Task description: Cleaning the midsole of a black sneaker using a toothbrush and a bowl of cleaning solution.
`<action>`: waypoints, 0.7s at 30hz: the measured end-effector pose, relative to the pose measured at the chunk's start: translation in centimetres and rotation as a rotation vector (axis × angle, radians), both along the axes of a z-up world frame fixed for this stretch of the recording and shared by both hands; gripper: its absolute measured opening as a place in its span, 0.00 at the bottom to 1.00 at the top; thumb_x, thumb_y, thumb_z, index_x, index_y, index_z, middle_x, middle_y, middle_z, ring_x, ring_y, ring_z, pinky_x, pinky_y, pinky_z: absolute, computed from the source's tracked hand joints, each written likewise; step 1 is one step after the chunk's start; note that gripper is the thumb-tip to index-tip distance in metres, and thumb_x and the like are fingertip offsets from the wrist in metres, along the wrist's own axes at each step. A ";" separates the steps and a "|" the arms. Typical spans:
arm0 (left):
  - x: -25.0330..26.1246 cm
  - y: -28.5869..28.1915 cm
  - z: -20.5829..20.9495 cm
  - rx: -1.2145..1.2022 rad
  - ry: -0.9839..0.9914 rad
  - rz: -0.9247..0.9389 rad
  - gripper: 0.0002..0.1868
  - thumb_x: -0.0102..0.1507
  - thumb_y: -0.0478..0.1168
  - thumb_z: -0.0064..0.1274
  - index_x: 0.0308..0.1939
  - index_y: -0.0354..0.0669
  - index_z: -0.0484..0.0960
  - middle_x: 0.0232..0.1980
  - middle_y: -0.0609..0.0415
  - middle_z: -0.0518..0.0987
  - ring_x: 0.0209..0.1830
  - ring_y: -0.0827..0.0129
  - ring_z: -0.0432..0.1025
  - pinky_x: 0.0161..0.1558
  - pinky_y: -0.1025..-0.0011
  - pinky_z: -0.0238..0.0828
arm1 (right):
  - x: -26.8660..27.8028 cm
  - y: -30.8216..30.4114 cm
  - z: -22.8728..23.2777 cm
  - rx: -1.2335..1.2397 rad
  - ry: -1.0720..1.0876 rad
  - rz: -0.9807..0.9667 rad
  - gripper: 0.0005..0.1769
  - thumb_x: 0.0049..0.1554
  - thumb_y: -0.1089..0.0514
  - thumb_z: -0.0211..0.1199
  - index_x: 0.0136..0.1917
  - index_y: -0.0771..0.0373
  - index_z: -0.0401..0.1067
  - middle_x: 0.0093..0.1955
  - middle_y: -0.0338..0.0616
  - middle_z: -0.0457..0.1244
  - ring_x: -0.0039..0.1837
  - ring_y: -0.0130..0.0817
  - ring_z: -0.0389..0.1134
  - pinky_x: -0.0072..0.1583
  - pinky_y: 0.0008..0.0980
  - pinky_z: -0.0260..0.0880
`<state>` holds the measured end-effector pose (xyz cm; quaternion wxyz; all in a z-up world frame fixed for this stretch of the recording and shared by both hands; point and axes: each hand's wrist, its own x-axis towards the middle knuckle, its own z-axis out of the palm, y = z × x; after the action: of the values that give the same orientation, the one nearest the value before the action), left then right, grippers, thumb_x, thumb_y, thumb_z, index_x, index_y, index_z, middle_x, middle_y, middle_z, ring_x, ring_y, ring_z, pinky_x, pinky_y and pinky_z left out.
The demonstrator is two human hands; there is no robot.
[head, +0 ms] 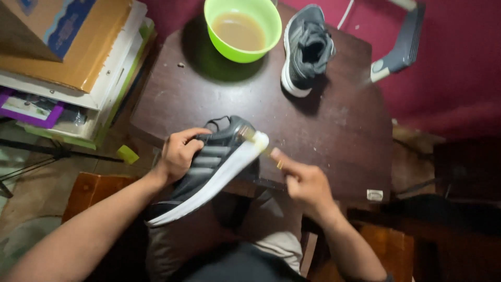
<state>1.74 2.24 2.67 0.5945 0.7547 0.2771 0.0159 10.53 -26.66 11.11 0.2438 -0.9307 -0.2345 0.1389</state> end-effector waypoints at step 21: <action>0.8 -1.2 -0.8 0.625 -0.383 -0.477 0.32 0.53 0.63 0.65 0.52 0.48 0.81 0.35 0.45 0.83 0.41 0.49 0.80 0.45 0.56 0.77 | -0.2 -2.6 0.2 0.033 0.010 0.150 0.32 0.50 0.57 0.57 0.65 0.26 0.74 0.38 0.35 0.73 0.45 0.46 0.75 0.47 0.45 0.74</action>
<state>2.50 1.06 1.88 0.3651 0.9247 -0.0385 0.1008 10.30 -29.29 11.34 0.2494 -0.9056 -0.3047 0.1574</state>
